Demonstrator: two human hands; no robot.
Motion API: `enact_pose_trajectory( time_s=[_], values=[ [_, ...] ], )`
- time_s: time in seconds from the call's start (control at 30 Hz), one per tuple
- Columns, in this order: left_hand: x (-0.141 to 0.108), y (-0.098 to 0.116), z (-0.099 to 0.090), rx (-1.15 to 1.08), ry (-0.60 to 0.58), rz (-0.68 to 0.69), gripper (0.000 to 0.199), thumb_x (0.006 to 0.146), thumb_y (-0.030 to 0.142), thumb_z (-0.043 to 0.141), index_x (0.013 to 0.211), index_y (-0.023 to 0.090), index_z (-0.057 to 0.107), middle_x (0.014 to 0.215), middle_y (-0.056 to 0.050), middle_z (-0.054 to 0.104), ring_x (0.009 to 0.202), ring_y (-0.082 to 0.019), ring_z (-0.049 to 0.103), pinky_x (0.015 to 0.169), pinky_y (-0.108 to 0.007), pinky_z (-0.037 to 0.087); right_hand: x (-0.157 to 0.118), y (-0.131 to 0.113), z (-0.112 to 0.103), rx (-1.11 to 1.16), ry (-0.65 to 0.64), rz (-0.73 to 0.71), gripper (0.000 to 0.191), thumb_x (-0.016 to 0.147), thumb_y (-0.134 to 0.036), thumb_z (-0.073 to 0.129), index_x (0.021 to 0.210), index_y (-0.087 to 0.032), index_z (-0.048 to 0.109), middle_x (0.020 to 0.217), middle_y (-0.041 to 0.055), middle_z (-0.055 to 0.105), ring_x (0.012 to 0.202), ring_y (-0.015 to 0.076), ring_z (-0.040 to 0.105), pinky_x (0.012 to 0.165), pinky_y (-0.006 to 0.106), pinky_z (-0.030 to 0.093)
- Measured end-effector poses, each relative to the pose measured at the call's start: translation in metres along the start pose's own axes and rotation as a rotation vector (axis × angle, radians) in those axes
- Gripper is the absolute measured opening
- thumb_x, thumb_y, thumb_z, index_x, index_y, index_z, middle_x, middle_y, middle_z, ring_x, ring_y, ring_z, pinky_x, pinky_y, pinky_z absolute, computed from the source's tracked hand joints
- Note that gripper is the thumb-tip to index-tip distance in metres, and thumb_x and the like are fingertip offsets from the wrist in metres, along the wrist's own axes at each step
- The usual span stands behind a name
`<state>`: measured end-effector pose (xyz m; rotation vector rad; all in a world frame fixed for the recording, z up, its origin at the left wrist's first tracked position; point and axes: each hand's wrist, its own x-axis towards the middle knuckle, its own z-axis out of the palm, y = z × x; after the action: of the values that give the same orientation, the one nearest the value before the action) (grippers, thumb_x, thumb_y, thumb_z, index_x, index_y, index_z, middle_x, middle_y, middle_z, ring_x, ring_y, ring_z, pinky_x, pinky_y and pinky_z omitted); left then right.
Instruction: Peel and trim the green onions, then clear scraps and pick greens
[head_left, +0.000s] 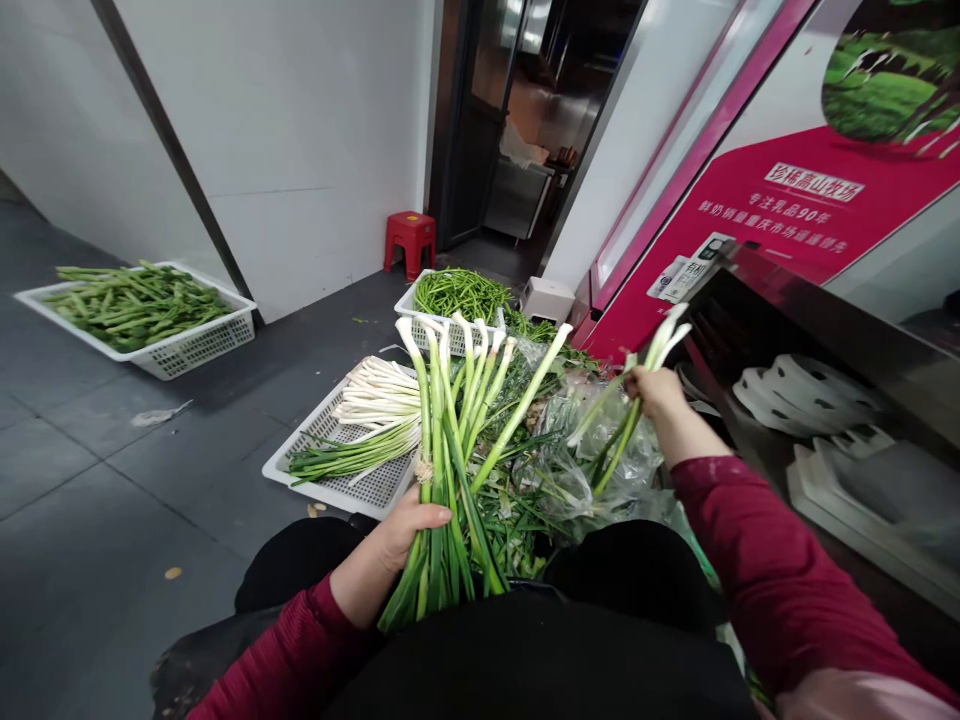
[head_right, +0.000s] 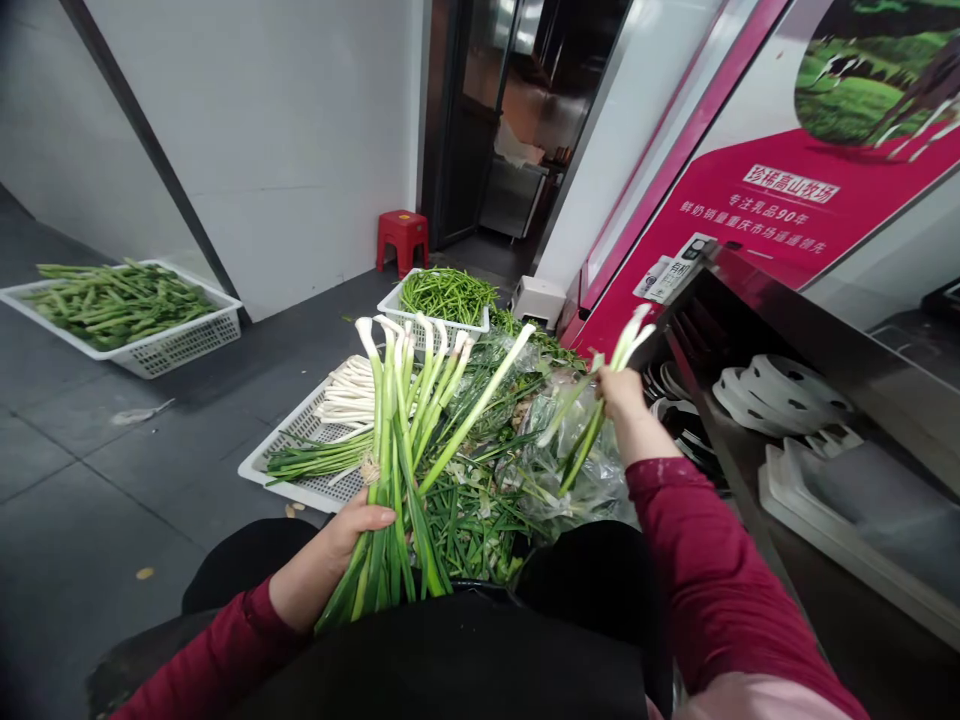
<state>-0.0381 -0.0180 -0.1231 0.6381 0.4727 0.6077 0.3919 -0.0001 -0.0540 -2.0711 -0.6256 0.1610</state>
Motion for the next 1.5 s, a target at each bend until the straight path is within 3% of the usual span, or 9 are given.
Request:
enact_pose_trajectory(
  time_s=[0.27,0.43,0.53,0.7,0.83,0.93,1.1,1.2,1.5],
  values=[
    [0.011,-0.005,-0.013,0.03,-0.009,-0.022,0.048,0.059,0.013,0.067,0.107,0.013,0.063,0.079,-0.008,0.07,0.065,-0.021,0.064,0.067,-0.033,0.05,-0.097,0.043,0.073,0.106,-0.392,0.336,0.004,0.072,-0.012,0.053,0.076,-0.011,0.054,0.052,0.0041,0.061,0.029,0.0065,0.034,0.028,0.019,0.03],
    [0.015,-0.006,-0.013,0.019,-0.046,-0.028,0.036,0.058,0.01,0.066,0.093,0.012,0.066,0.079,-0.008,0.07,0.067,-0.021,0.064,0.07,-0.034,0.049,-0.123,-0.013,0.05,0.558,-0.8,0.229,0.024,0.076,-0.023,0.057,0.1,-0.018,0.057,0.098,0.0066,0.067,0.071,0.012,0.063,0.059,0.024,0.054],
    [0.013,-0.008,-0.008,0.001,-0.047,-0.029,0.038,0.061,0.01,0.064,0.099,0.013,0.064,0.087,-0.009,0.07,0.077,-0.023,0.065,0.075,-0.035,0.048,-0.142,-0.049,0.044,0.785,-0.995,0.166,0.03,0.077,-0.026,0.059,0.105,-0.02,0.054,0.096,0.006,0.065,0.085,0.0169,0.063,0.077,0.037,0.054],
    [0.019,-0.009,-0.01,0.055,-0.111,-0.069,0.039,0.054,0.011,0.068,0.093,0.011,0.067,0.088,-0.011,0.07,0.078,-0.026,0.064,0.076,-0.038,0.048,-0.151,-0.071,0.045,0.881,-0.92,0.095,0.018,0.077,-0.033,0.059,0.085,-0.02,0.049,0.067,-0.0021,0.053,0.065,0.013,0.058,0.071,0.037,0.055],
    [0.02,-0.003,-0.011,0.146,-0.198,0.004,0.039,0.057,0.014,0.066,0.096,0.008,0.068,0.1,-0.015,0.067,0.091,-0.027,0.061,0.083,-0.037,0.046,-0.126,-0.075,0.016,0.895,-0.622,-0.128,0.017,0.075,-0.025,0.06,0.085,-0.021,0.048,0.063,-0.0064,0.044,0.052,0.0072,0.049,0.058,0.027,0.053],
    [0.018,-0.003,-0.01,0.14,-0.192,-0.02,0.029,0.06,0.015,0.065,0.088,0.008,0.067,0.083,-0.012,0.069,0.074,-0.024,0.064,0.07,-0.036,0.051,-0.122,-0.078,-0.001,0.748,-0.446,-0.36,0.021,0.072,-0.021,0.061,0.091,-0.02,0.053,0.064,-0.0058,0.049,0.048,0.0064,0.047,0.05,0.024,0.048],
    [0.024,-0.01,-0.011,0.121,-0.234,-0.017,0.018,0.058,0.015,0.066,0.075,0.009,0.064,0.064,-0.006,0.064,0.054,-0.019,0.061,0.051,-0.029,0.049,-0.187,-0.065,0.036,0.226,-0.846,-0.188,0.03,0.063,-0.038,0.071,0.079,-0.015,0.059,0.053,-0.0035,0.051,0.041,0.0075,0.042,0.036,0.021,0.035],
    [0.029,-0.014,-0.011,0.115,-0.209,-0.036,0.018,0.057,0.017,0.067,0.073,0.009,0.063,0.061,-0.007,0.063,0.049,-0.018,0.06,0.046,-0.027,0.047,-0.228,-0.051,0.071,0.322,-0.977,-0.023,0.032,0.062,-0.042,0.071,0.069,-0.017,0.052,0.042,-0.0067,0.044,0.034,0.0062,0.035,0.033,0.02,0.028],
    [0.038,-0.018,-0.006,0.102,-0.065,0.025,0.044,0.054,0.027,0.079,0.092,0.009,0.067,0.082,-0.012,0.07,0.07,-0.021,0.064,0.072,-0.035,0.049,-0.244,-0.044,0.091,0.463,-0.846,0.017,0.035,0.059,-0.042,0.072,0.066,-0.018,0.046,0.038,-0.0087,0.041,0.032,0.0058,0.031,0.032,0.021,0.023]
  ],
)
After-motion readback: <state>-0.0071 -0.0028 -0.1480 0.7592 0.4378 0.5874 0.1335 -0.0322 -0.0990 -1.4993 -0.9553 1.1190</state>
